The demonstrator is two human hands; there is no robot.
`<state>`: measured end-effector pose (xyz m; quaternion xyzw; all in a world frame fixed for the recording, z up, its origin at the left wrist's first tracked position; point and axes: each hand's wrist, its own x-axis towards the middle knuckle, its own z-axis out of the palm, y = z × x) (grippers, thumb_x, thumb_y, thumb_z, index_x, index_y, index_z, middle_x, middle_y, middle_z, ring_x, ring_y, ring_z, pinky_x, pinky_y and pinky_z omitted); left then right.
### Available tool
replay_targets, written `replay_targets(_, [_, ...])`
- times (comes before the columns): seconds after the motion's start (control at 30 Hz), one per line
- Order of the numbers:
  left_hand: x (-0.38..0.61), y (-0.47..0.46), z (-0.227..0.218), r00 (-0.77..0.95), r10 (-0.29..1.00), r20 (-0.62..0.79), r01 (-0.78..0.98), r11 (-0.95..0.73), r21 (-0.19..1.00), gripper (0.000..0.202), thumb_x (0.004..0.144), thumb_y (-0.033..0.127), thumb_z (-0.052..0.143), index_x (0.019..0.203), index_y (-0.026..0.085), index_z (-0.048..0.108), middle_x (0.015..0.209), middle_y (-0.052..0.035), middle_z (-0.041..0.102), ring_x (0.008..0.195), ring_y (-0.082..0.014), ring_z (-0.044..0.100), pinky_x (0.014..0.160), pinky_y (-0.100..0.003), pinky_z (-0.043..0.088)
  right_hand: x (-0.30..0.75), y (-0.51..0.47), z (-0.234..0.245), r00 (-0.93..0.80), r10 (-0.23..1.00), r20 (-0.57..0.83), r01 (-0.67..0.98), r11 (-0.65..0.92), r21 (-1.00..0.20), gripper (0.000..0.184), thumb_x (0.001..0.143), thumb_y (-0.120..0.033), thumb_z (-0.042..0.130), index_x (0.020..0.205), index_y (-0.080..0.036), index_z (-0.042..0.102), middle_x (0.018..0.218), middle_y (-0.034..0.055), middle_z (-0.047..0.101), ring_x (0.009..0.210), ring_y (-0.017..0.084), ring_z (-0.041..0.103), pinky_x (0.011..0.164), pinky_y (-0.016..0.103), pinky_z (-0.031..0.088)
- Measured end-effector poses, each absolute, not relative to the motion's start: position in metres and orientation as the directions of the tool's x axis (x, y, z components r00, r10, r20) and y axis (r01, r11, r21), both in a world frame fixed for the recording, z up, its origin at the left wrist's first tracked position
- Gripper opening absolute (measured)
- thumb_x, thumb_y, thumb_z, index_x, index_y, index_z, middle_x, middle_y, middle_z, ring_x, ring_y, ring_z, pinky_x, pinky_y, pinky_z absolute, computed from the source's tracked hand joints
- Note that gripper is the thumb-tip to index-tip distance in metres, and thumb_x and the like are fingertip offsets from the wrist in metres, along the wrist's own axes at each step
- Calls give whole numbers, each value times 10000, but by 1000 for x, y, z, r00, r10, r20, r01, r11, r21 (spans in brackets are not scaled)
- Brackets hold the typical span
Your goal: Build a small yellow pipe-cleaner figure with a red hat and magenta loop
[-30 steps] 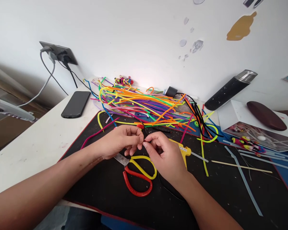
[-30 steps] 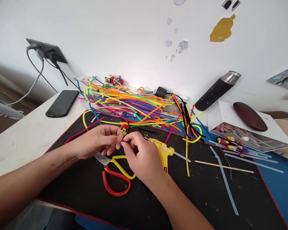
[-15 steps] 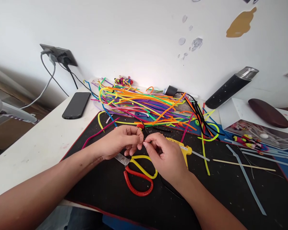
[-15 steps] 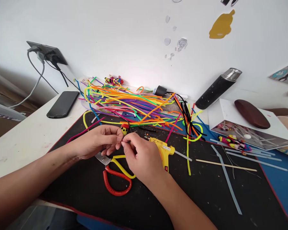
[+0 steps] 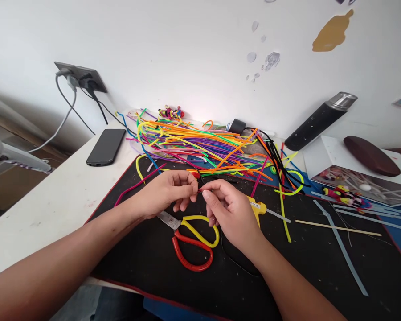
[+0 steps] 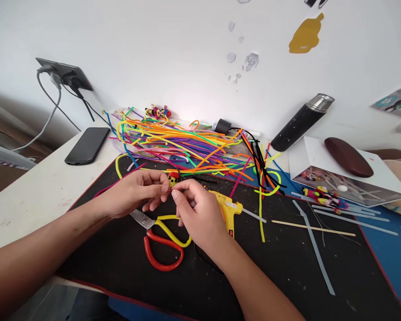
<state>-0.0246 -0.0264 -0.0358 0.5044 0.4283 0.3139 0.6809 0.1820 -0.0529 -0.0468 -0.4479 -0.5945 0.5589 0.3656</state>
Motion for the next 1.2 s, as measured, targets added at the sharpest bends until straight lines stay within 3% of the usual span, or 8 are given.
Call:
replay_targets(0.2, [-22,-30,-28,448,861,-240,107,215,971,181,833,323,738,818,166,650,748,20,665,524,-74,571,445,-161,432,181,-51,-45,-334,930,-152,95,-127,-987,306,1004,-516,646,943,-217,648,613,-55,601,466,118,583,454,214,483])
replay_targets(0.37, [-21,-32,-28,458,852,-254,154,205,966,194,824,340,737,837,168,648,758,19,672,542,-79,579,456,-164,434,180,-52,-43,-350,920,-174,105,-146,-984,289,989,-489,656,904,-214,641,597,-60,595,463,110,582,461,206,480])
replay_targets(1.2, [-17,-32,-36,439,864,-245,-2,274,962,517,841,640,842,804,153,671,705,15,659,513,-69,533,428,-162,387,182,-50,-41,-376,901,-218,67,-209,-976,325,976,-524,674,908,-209,632,595,-66,604,448,108,590,450,205,468])
